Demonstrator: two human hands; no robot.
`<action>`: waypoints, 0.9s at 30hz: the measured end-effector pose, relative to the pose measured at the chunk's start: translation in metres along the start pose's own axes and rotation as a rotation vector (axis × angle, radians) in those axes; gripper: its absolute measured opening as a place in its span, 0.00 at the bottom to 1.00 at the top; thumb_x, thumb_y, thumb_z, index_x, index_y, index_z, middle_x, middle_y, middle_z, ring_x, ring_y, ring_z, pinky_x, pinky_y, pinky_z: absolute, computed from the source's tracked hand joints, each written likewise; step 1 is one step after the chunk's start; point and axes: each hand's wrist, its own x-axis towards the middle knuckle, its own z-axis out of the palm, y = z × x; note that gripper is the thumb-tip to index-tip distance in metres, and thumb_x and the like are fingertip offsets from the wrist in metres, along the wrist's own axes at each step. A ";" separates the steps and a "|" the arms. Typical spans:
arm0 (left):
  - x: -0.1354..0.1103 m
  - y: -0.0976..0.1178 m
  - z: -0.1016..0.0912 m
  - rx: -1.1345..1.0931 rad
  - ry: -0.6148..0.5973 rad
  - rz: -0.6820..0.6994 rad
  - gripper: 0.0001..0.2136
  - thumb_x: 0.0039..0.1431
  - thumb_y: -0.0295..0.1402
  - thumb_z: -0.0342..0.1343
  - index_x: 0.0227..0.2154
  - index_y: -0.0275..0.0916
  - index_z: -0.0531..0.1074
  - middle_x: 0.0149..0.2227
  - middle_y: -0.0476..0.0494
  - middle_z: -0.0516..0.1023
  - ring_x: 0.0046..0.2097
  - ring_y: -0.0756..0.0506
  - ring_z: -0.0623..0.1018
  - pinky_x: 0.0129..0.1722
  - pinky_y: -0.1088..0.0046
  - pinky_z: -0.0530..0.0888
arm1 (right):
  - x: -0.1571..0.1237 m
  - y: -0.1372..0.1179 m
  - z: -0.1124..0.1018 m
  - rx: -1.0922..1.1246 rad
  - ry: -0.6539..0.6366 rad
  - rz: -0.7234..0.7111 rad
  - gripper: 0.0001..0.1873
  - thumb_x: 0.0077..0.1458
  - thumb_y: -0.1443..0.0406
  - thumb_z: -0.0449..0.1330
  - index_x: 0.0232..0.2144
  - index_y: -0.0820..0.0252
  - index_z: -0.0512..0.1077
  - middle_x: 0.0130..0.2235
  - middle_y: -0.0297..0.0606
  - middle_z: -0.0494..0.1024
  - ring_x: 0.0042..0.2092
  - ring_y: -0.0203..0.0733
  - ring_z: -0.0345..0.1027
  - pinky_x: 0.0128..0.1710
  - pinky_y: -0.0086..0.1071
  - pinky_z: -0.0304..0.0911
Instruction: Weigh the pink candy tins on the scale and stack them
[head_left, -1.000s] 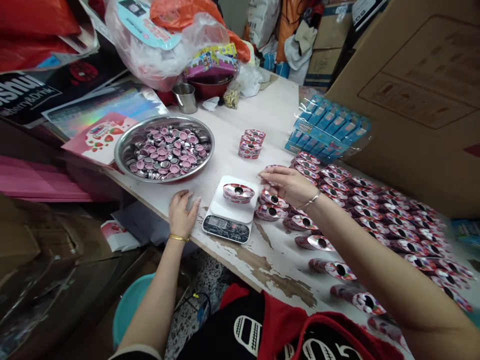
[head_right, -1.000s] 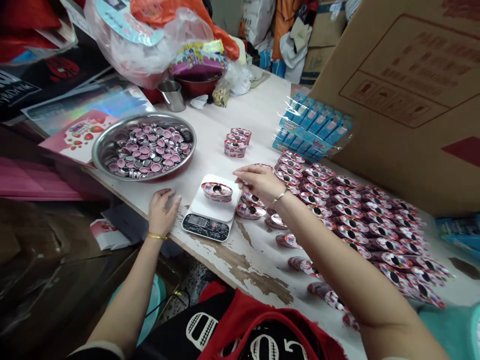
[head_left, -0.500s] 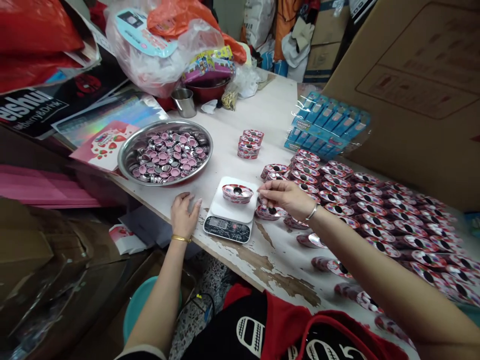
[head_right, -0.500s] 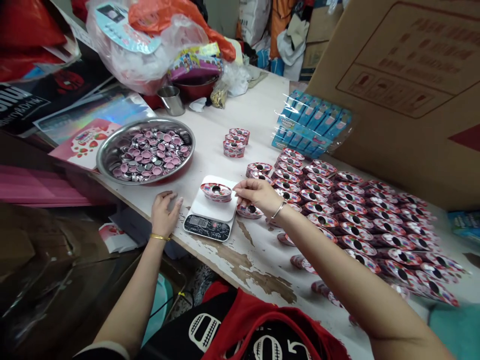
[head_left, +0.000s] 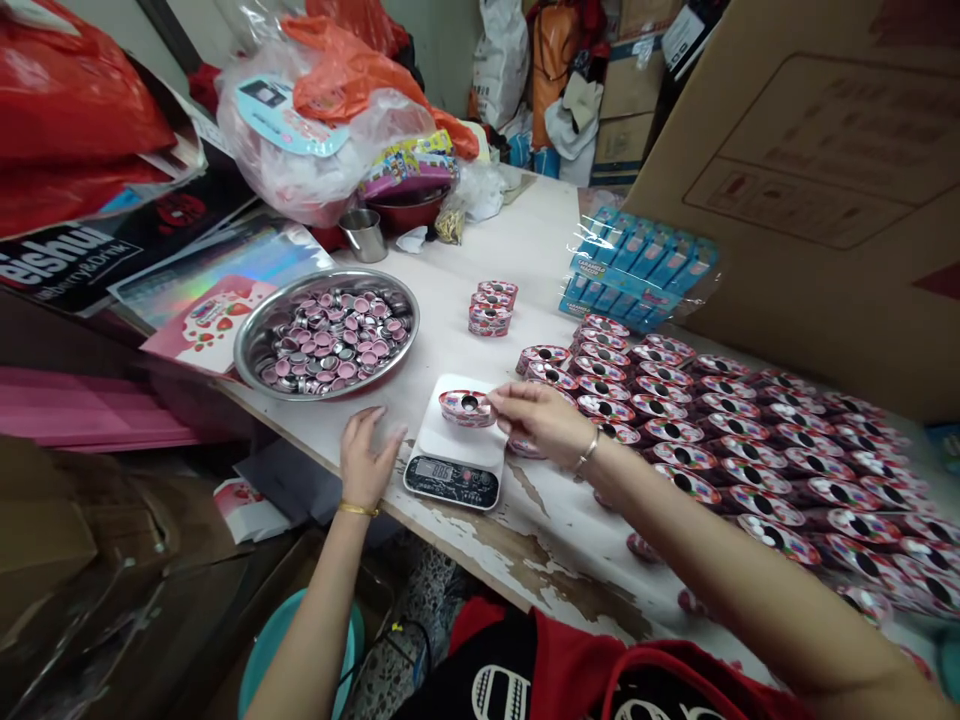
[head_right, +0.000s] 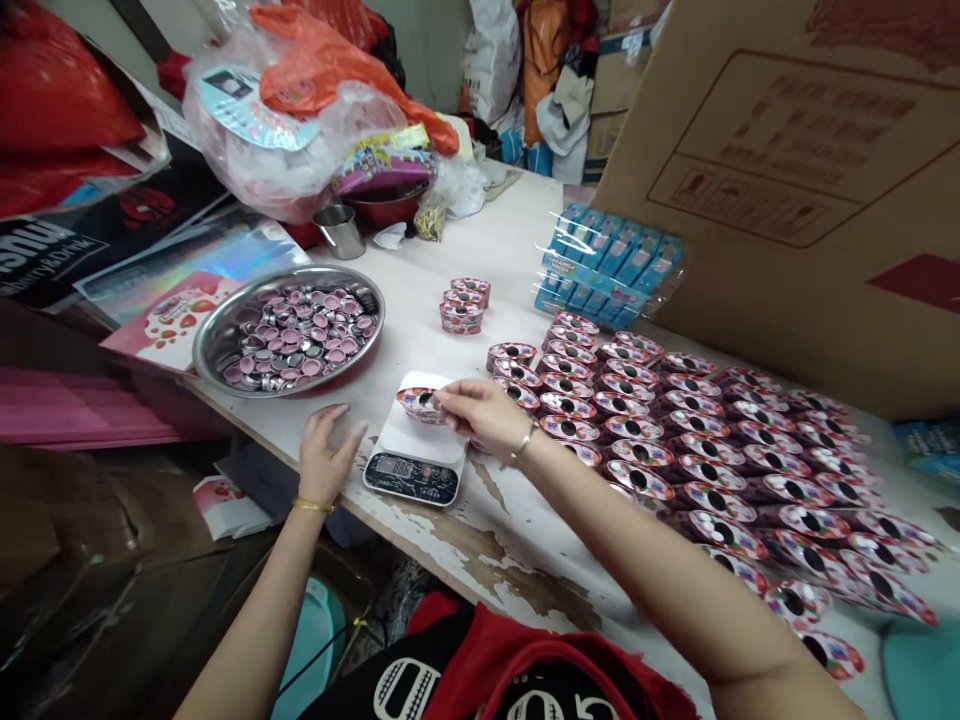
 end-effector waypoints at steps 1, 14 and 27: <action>0.004 0.009 0.000 -0.028 -0.026 0.046 0.24 0.54 0.45 0.56 0.52 0.39 0.65 0.49 0.38 0.69 0.53 0.41 0.69 0.53 0.61 0.66 | -0.007 0.006 0.002 0.112 -0.018 0.056 0.14 0.44 0.59 0.66 0.28 0.65 0.71 0.23 0.32 0.69 0.22 0.27 0.56 0.19 0.22 0.45; 0.061 0.114 -0.003 0.072 -0.358 0.592 0.13 0.55 0.40 0.56 0.42 0.43 0.70 0.41 0.43 0.75 0.42 0.43 0.70 0.43 0.62 0.62 | -0.030 0.053 0.011 0.756 0.074 0.169 0.09 0.54 0.63 0.58 0.33 0.66 0.72 0.29 0.40 0.72 0.27 0.32 0.65 0.23 0.22 0.60; 0.051 0.138 -0.027 0.333 -0.206 0.746 0.11 0.56 0.36 0.54 0.43 0.48 0.70 0.44 0.44 0.75 0.42 0.42 0.70 0.43 0.60 0.60 | -0.030 0.029 0.023 0.848 0.070 0.063 0.11 0.56 0.69 0.49 0.28 0.66 0.69 0.26 0.39 0.71 0.25 0.33 0.64 0.23 0.24 0.60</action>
